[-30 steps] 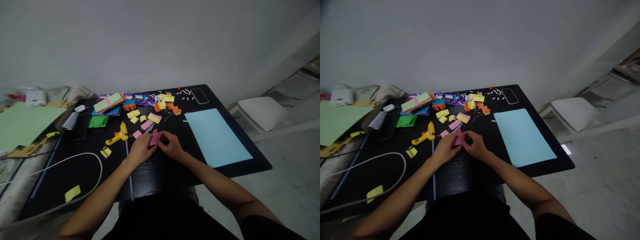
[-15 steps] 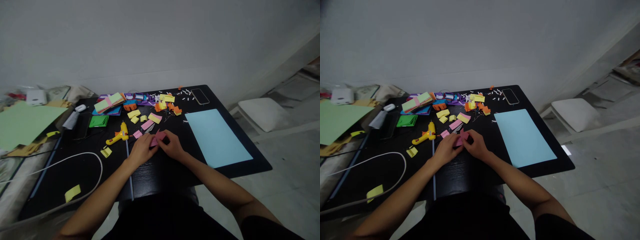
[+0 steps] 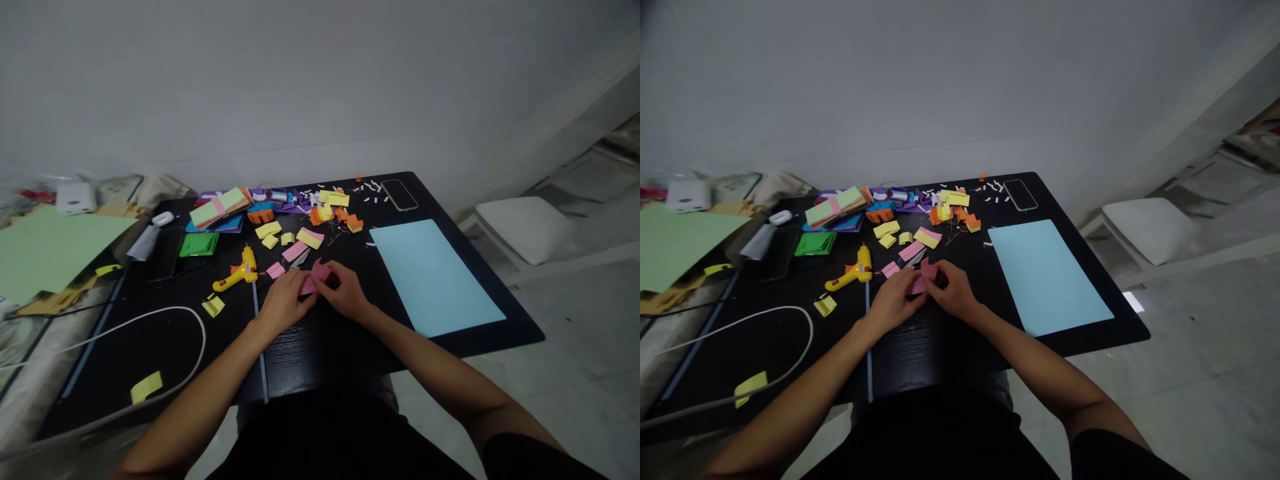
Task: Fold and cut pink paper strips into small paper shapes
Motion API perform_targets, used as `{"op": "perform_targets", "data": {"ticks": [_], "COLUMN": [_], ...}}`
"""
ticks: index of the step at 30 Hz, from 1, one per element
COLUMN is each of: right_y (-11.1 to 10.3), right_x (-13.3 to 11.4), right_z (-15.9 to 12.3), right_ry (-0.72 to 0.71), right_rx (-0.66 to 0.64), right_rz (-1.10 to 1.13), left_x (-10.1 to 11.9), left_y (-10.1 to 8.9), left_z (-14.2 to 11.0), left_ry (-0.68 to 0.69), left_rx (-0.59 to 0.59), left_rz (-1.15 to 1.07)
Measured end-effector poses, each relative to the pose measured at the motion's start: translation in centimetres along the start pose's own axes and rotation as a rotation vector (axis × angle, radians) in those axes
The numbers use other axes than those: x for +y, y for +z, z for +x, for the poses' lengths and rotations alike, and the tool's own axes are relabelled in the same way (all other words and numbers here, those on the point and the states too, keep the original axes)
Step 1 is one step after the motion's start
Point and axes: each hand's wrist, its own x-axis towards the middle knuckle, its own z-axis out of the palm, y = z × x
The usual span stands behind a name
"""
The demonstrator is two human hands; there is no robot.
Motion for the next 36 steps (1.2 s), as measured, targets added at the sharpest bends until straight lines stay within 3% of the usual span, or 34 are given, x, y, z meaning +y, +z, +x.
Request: {"op": "perform_targets", "data": {"ticks": [10, 36], "right_y": [0.04, -0.12], "right_x": [0.23, 0.37], "right_z": [-0.07, 0.06], "right_ry": [0.075, 0.048], "right_rx": [0.027, 0.049], "right_rz": [0.105, 0.147], "left_x": [-0.12, 0.0], "left_y": [0.04, -0.14], "left_z": [0.05, 0.13], "left_ry": [-0.013, -0.017], "left_rx": [0.014, 0.008], "left_rz": [-0.015, -0.03]}}
